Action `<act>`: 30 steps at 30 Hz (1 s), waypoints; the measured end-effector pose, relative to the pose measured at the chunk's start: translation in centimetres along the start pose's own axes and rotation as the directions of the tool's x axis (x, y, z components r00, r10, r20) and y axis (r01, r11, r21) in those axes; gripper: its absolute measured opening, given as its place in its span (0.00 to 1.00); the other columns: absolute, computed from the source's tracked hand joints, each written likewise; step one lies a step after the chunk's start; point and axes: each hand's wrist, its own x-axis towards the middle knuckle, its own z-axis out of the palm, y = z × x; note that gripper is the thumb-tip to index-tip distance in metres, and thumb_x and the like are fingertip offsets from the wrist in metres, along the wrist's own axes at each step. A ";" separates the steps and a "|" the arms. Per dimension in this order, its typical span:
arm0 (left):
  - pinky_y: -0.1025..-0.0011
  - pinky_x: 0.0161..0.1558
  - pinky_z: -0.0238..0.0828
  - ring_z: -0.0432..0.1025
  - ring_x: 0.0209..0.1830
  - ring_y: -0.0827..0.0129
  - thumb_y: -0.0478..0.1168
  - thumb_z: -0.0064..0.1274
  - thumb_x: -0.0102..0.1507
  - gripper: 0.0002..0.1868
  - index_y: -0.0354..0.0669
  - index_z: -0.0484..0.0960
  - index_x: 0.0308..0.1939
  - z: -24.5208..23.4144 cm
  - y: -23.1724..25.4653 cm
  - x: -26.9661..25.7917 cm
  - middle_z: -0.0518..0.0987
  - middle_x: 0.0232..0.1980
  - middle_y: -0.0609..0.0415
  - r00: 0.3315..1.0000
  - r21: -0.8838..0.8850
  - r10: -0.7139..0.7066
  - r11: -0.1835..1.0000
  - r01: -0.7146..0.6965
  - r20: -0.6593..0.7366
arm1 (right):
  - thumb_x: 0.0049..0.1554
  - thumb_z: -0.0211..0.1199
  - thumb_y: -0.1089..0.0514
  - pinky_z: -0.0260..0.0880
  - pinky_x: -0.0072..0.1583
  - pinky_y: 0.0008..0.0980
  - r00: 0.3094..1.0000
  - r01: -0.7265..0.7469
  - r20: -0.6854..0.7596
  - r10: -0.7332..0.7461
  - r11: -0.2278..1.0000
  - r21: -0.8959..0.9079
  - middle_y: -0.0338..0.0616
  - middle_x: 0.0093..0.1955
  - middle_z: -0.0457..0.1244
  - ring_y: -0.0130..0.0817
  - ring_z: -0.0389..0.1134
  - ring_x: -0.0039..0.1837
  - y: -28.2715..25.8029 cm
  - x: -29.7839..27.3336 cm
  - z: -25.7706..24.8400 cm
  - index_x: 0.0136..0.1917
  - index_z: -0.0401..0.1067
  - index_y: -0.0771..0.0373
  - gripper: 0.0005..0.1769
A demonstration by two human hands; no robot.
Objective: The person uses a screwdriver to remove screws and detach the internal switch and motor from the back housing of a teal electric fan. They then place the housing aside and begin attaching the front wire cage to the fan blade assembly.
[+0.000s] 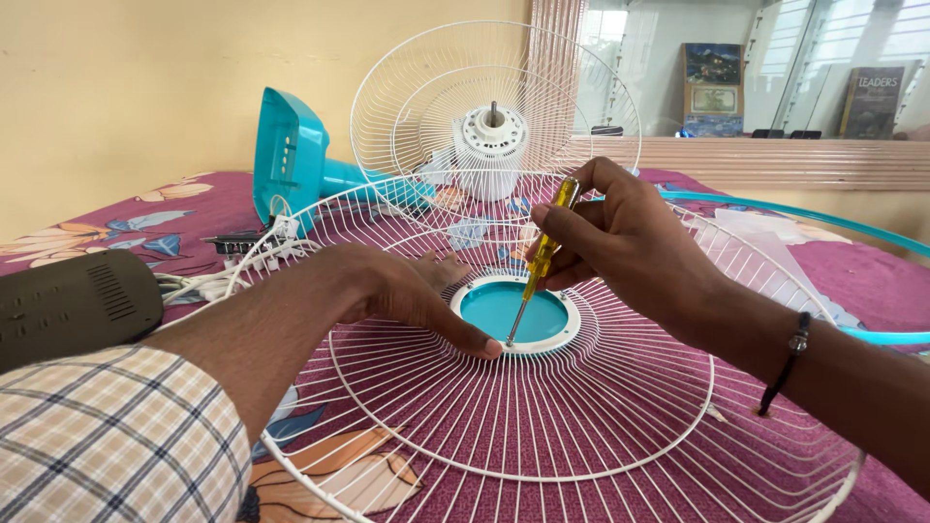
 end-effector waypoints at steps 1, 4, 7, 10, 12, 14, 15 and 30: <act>0.44 0.79 0.31 0.26 0.86 0.55 0.75 0.62 0.39 0.77 0.53 0.38 0.82 0.0 0.0 0.0 0.32 0.86 0.49 1.000 0.013 0.001 1.000 -0.001 -0.008 | 0.61 0.55 0.51 0.80 0.47 0.34 1.000 0.005 -0.004 -0.005 1.000 0.002 0.56 0.43 0.72 0.40 0.79 0.44 0.0 0.0 0.0 0.55 0.60 0.66 0.17; 0.44 0.79 0.30 0.26 0.86 0.56 0.76 0.61 0.40 0.77 0.52 0.39 0.82 0.0 -0.1 0.0 0.31 0.86 0.49 1.000 0.040 0.007 0.999 -0.006 -0.015 | 0.61 0.55 0.51 0.80 0.46 0.35 1.000 0.024 -0.013 -0.024 1.000 0.003 0.56 0.43 0.72 0.40 0.79 0.44 0.2 0.0 0.1 0.54 0.60 0.67 0.18; 0.42 0.79 0.32 0.28 0.86 0.53 0.76 0.60 0.39 0.76 0.53 0.40 0.82 0.0 -0.1 -0.1 0.33 0.86 0.47 1.000 0.028 0.004 1.000 -0.004 0.002 | 0.61 0.56 0.51 0.80 0.46 0.34 0.999 0.045 -0.020 -0.044 0.999 0.005 0.56 0.43 0.72 0.40 0.79 0.44 0.1 0.1 0.0 0.54 0.60 0.67 0.18; 0.40 0.79 0.33 0.28 0.86 0.52 0.76 0.60 0.39 0.76 0.55 0.38 0.82 0.0 -0.1 0.0 0.32 0.86 0.47 1.000 0.019 -0.002 1.000 0.001 0.015 | 0.61 0.56 0.51 0.83 0.46 0.34 0.998 0.054 -0.018 -0.054 0.998 0.016 0.56 0.43 0.72 0.40 0.79 0.44 0.2 0.2 -0.1 0.55 0.60 0.67 0.18; 0.39 0.79 0.32 0.27 0.86 0.51 0.76 0.60 0.40 0.76 0.56 0.38 0.83 0.0 -0.1 0.1 0.32 0.86 0.46 1.000 0.029 0.004 1.000 -0.004 0.018 | 0.61 0.56 0.51 0.83 0.46 0.34 0.999 0.051 -0.017 -0.051 0.999 0.015 0.57 0.43 0.72 0.40 0.79 0.44 0.3 0.2 0.0 0.55 0.60 0.67 0.18; 0.39 0.78 0.32 0.26 0.86 0.51 0.76 0.60 0.40 0.75 0.56 0.39 0.83 -0.1 -0.1 0.1 0.31 0.86 0.46 1.000 0.051 0.018 0.999 -0.019 0.016 | 0.61 0.56 0.51 0.80 0.47 0.34 0.999 0.043 -0.019 -0.043 0.999 0.006 0.57 0.43 0.72 0.41 0.79 0.44 0.4 0.3 0.1 0.55 0.60 0.68 0.19; 0.39 0.78 0.32 0.27 0.86 0.50 0.76 0.60 0.40 0.76 0.55 0.38 0.83 0.0 -0.1 0.1 0.32 0.86 0.46 1.000 0.046 0.009 0.999 -0.010 0.019 | 0.60 0.56 0.50 0.80 0.47 0.34 0.999 0.039 -0.019 -0.039 0.999 -0.008 0.57 0.43 0.72 0.40 0.80 0.44 0.4 0.2 0.1 0.56 0.60 0.68 0.19; 0.42 0.78 0.40 0.36 0.85 0.50 0.73 0.64 0.38 0.77 0.51 0.41 0.82 -0.1 -0.1 0.4 0.41 0.85 0.44 0.999 -0.041 0.025 0.999 -0.024 0.035 | 0.58 0.59 0.51 0.80 0.46 0.36 0.995 0.096 0.051 -0.086 0.965 -0.242 0.59 0.44 0.73 0.40 0.80 0.45 -1.1 0.4 0.7 0.60 0.58 0.65 0.22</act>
